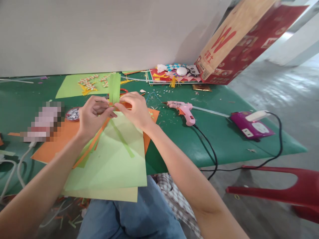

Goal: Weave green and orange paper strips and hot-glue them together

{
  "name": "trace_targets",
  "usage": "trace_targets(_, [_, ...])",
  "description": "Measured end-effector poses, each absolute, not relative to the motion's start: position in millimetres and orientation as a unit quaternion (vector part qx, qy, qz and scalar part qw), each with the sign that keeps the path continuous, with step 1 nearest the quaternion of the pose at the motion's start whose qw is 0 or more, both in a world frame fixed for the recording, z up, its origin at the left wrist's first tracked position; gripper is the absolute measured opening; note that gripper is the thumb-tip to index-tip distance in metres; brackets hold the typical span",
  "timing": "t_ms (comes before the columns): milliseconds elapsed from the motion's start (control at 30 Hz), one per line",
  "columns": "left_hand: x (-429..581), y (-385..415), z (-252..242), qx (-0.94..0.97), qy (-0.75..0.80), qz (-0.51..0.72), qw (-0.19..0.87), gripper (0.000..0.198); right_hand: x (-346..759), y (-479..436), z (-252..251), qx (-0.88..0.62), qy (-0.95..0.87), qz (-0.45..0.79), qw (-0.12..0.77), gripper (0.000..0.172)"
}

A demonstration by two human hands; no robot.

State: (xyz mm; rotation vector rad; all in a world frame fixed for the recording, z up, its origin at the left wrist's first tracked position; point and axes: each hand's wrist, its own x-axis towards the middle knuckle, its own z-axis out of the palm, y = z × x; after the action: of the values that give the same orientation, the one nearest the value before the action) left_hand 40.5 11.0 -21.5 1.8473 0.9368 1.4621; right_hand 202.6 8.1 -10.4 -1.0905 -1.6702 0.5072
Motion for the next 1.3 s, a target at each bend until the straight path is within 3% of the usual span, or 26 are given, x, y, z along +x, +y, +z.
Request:
trace_targets(400, [39.8, 10.6, -18.1, 0.690, 0.377, 0.538, 0.303, 0.024, 207.6, 8.9, -6.0, -0.440, -0.619, 0.408, 0.507, 0.014])
trace_targets(1300, [37.3, 13.1, -17.3, 0.708, 0.399, 0.523, 0.257, 0.018, 209.5, 12.8, -10.9, -0.448, -0.648, 0.406, 0.464, 0.030])
